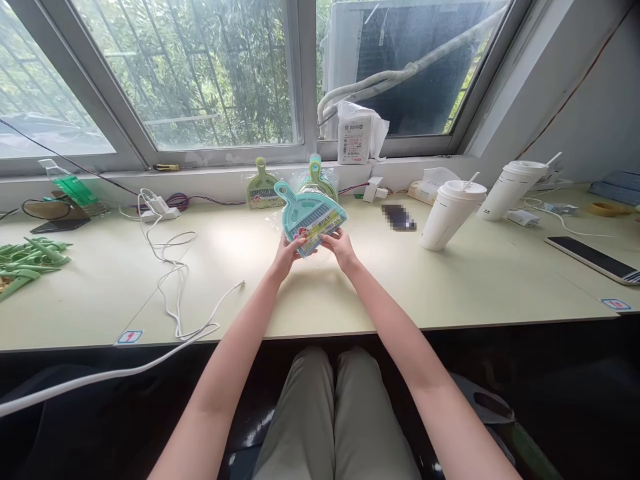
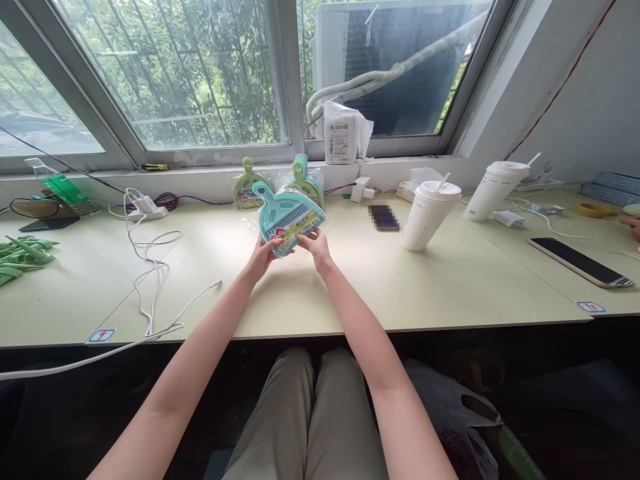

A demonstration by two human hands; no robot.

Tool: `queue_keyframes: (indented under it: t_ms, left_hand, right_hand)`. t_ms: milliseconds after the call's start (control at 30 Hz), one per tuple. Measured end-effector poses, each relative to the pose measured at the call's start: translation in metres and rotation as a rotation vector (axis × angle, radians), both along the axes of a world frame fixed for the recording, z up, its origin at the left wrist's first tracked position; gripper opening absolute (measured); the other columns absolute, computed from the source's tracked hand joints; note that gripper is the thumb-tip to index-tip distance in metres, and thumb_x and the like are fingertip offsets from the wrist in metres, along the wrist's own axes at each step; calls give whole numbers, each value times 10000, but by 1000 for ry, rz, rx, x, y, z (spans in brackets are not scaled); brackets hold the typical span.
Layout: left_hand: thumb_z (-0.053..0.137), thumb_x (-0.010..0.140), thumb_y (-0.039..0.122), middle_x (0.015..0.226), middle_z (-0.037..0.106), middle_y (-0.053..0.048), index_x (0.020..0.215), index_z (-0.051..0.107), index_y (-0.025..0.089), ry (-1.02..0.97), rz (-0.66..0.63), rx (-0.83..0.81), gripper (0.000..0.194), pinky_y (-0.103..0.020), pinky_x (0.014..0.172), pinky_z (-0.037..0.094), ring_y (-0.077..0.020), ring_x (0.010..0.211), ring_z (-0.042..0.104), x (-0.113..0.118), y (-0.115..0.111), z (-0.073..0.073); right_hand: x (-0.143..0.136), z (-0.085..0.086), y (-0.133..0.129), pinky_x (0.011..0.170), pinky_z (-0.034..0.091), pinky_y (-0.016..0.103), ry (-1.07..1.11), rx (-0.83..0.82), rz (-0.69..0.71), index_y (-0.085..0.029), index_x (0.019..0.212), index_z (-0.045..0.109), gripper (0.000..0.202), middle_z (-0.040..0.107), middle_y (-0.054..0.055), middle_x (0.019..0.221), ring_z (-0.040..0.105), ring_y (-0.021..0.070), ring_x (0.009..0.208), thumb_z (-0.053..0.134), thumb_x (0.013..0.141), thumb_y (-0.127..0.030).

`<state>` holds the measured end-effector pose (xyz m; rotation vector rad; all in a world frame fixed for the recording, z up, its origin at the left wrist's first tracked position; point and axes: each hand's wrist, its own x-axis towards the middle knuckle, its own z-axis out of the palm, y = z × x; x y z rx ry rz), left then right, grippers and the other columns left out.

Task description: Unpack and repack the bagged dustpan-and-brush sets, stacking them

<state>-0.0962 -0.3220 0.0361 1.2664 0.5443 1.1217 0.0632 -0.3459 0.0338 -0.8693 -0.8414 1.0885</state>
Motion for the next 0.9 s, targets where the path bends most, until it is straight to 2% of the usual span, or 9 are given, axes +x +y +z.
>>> queue_keyframes:
  t_ms: [133, 400, 700, 900]
  left_hand:
    - [678, 700, 281, 1217, 587, -80, 1226, 432, 244, -15, 3, 0, 582, -495, 816, 562, -256, 964, 646, 1, 0, 0]
    - [689, 695, 291, 1191, 605, -77, 1194, 439, 240, 3, 22, -16, 561, -441, 781, 574, -250, 939, 658, 2, -6, 5]
    - [680, 696, 279, 1199, 596, -72, 1215, 422, 256, -6, 30, -20, 580, -452, 781, 574, -247, 942, 654, 2, -5, 4]
    - [671, 693, 259, 1184, 599, -78, 1204, 421, 245, 11, 35, -20, 570, -458, 746, 583, -237, 884, 663, 0, -2, 3]
  right_hand:
    - [0, -1, 0, 948, 528, 405, 0, 9, 12, -200, 906, 540, 378, 686, 43, 950, 655, 198, 952, 776, 612, -227]
    - [1, -3, 3, 933, 534, 416, 4, 14, 12, -207, 902, 534, 372, 681, 39, 950, 656, 199, 955, 770, 615, -219]
    - [-2, 3, -2, 933, 538, 402, -7, 7, 3, -200, 898, 534, 342, 677, 49, 969, 657, 190, 934, 753, 637, -181]
    - [3, 2, 2, 829, 584, 414, -30, -36, -22, -216, 965, 507, 325, 686, 18, 898, 688, 164, 730, 711, 712, -229]
